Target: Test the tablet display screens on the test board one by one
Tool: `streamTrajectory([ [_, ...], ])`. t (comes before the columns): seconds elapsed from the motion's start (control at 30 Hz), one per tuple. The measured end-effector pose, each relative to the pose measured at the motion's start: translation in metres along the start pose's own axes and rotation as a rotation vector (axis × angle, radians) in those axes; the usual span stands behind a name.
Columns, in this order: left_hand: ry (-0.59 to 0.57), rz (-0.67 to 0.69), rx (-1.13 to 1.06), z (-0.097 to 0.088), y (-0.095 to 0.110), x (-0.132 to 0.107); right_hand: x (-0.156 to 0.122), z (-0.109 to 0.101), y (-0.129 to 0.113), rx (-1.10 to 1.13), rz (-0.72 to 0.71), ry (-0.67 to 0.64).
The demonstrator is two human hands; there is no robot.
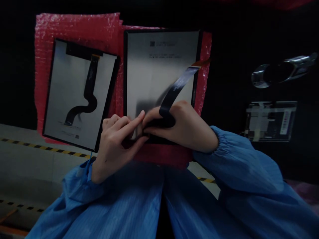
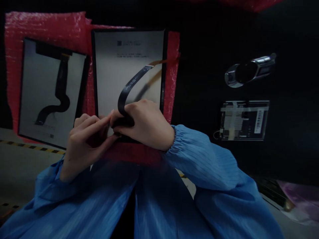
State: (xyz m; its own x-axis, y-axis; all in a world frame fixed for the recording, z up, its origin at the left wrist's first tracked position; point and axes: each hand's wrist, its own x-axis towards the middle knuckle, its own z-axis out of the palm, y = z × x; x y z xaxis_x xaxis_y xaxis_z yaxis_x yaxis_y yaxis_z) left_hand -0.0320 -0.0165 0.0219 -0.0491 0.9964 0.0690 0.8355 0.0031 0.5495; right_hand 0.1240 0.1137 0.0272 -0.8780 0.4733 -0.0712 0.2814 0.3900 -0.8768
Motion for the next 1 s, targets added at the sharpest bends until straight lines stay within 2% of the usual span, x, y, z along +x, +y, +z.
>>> streamTrajectory([
  [0.2,0.003,0.021,0.006,-0.001,-0.001,0.001,0.002,0.000,-0.001,-0.020,0.087,-0.026],
  [0.37,0.008,-0.041,0.005,0.001,0.005,0.003,0.001,0.000,-0.002,-0.015,0.065,-0.018],
  [0.53,-0.041,-0.044,0.071,-0.002,0.009,0.005,0.000,0.001,-0.002,-0.035,0.068,-0.021],
  [0.7,-0.086,-0.015,0.105,-0.006,0.005,0.008,0.002,0.001,-0.003,-0.075,0.081,-0.012],
  [0.83,-0.062,0.021,0.123,-0.003,-0.001,0.011,0.003,0.001,-0.004,-0.080,0.126,-0.022],
  [0.93,-0.061,0.051,0.121,0.001,-0.007,0.012,0.003,0.002,-0.001,-0.024,0.077,0.002],
  [1.0,-0.083,0.061,0.119,-0.001,-0.013,0.012,0.002,0.000,0.002,0.094,0.019,0.053],
])
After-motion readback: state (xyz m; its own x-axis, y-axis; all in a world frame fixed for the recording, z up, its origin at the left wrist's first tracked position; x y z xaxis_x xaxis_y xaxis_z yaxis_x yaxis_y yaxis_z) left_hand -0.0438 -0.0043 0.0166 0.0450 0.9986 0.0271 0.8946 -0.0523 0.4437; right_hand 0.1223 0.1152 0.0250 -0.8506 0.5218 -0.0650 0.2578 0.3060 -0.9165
